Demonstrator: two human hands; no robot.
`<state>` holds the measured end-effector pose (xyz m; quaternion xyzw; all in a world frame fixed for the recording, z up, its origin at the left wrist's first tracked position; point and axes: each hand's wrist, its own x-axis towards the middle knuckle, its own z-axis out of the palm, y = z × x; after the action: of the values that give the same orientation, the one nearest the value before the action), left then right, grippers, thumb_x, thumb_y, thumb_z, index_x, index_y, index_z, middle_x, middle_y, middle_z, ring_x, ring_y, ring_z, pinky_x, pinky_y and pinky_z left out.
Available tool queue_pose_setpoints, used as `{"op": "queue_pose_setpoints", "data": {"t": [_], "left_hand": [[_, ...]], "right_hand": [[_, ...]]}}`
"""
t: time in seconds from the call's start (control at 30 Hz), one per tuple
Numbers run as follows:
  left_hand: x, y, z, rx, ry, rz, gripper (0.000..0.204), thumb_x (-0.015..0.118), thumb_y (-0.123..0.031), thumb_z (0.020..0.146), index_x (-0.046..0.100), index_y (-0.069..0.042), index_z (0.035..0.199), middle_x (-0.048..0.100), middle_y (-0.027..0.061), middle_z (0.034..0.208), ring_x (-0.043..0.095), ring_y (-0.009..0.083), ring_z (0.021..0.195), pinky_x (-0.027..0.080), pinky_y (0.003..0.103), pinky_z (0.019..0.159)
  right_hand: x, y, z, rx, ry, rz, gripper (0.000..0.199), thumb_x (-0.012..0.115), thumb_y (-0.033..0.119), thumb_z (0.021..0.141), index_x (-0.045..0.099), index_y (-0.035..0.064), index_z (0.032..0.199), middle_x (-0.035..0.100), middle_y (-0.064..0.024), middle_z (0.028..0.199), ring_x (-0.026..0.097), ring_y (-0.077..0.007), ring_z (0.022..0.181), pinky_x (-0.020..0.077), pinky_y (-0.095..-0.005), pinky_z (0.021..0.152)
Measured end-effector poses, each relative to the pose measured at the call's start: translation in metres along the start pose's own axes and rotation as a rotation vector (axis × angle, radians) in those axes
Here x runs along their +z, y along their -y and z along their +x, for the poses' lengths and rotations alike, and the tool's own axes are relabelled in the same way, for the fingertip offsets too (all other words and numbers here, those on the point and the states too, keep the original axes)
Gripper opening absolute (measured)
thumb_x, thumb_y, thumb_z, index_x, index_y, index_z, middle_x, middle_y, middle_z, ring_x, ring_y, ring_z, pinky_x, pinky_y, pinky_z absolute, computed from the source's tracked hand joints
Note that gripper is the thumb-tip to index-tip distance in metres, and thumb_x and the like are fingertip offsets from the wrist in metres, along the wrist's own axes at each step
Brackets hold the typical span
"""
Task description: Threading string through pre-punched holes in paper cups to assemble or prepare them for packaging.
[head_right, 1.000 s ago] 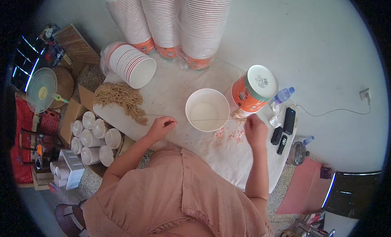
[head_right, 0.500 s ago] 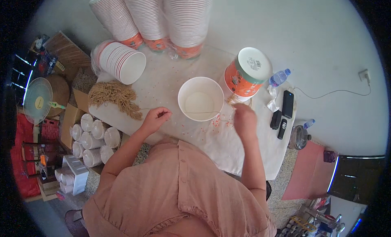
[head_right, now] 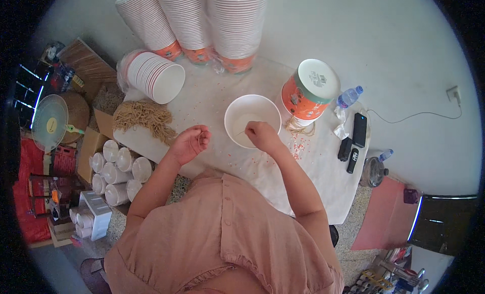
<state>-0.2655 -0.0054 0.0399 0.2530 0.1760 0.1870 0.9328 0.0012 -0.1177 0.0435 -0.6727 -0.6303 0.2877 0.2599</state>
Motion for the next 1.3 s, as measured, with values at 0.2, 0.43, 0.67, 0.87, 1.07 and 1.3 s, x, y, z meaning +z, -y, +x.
{"op": "queue_pose_setpoints", "data": {"t": [0.2, 0.43, 0.67, 0.87, 1.07, 1.3], "left_hand": [[0.016, -0.006, -0.001, 0.086, -0.075, 0.085, 0.031, 0.051, -0.005, 0.091, 0.055, 0.001, 0.121, 0.063, 0.0159, 0.115, 0.064, 0.0268, 0.103, 0.053, 0.036, 0.09], [0.03, 0.004, 0.017, 0.121, -0.275, 0.493, 0.024, 0.056, -0.007, 0.093, 0.057, 0.0, 0.116, 0.065, 0.0142, 0.114, 0.066, 0.0249, 0.098, 0.055, 0.034, 0.082], [0.03, 0.019, 0.034, 0.373, -0.306, 1.004, 0.013, 0.059, -0.012, 0.093, 0.06, -0.001, 0.099, 0.066, 0.0072, 0.093, 0.063, 0.0138, 0.076, 0.05, 0.026, 0.065], [0.038, 0.027, 0.05, 0.559, -0.39, 1.028, 0.012, 0.063, -0.012, 0.089, 0.061, -0.001, 0.092, 0.061, 0.0019, 0.077, 0.054, 0.0094, 0.065, 0.047, 0.025, 0.062], [0.047, 0.041, 0.059, 0.339, -0.298, 1.087, 0.015, 0.063, -0.013, 0.089, 0.064, 0.001, 0.094, 0.066, 0.0054, 0.079, 0.058, 0.009, 0.071, 0.048, 0.026, 0.065], [0.054, 0.038, 0.05, 0.176, -0.172, 1.165, 0.015, 0.064, -0.014, 0.089, 0.065, 0.001, 0.093, 0.064, 0.0016, 0.076, 0.056, 0.0077, 0.069, 0.048, 0.025, 0.063]], "right_hand": [[-0.006, 0.004, -0.009, -0.009, -0.158, 0.146, 0.014, 0.061, 0.014, 0.085, 0.063, -0.0002, 0.084, 0.065, -0.0184, 0.076, 0.064, -0.034, 0.069, 0.049, -0.04, 0.064], [-0.02, 0.033, -0.02, 0.047, -0.088, 0.15, 0.014, 0.061, 0.016, 0.088, 0.064, 0.003, 0.086, 0.064, -0.0148, 0.073, 0.063, -0.0291, 0.066, 0.0487, -0.0374, 0.062], [-0.026, 0.043, -0.025, 0.005, -0.063, 0.111, 0.012, 0.062, 0.017, 0.087, 0.065, 0.0047, 0.087, 0.064, -0.0142, 0.073, 0.063, -0.0287, 0.066, 0.0489, -0.0374, 0.062], [-0.033, 0.059, -0.025, -0.092, -0.049, 0.07, 0.011, 0.063, 0.015, 0.086, 0.067, 0.0051, 0.087, 0.065, -0.0134, 0.075, 0.064, -0.0288, 0.067, 0.0492, -0.037, 0.061], [-0.034, 0.06, -0.012, -0.179, -0.085, 0.082, 0.01, 0.062, 0.01, 0.089, 0.066, 0.0011, 0.09, 0.061, -0.0096, 0.069, 0.054, -0.0135, 0.058, 0.0436, -0.0298, 0.055], [-0.026, 0.039, -0.003, -0.117, -0.149, 0.176, 0.011, 0.063, 0.013, 0.085, 0.066, 0.0034, 0.088, 0.066, -0.0156, 0.079, 0.065, -0.0297, 0.069, 0.0486, -0.0361, 0.062]]}}
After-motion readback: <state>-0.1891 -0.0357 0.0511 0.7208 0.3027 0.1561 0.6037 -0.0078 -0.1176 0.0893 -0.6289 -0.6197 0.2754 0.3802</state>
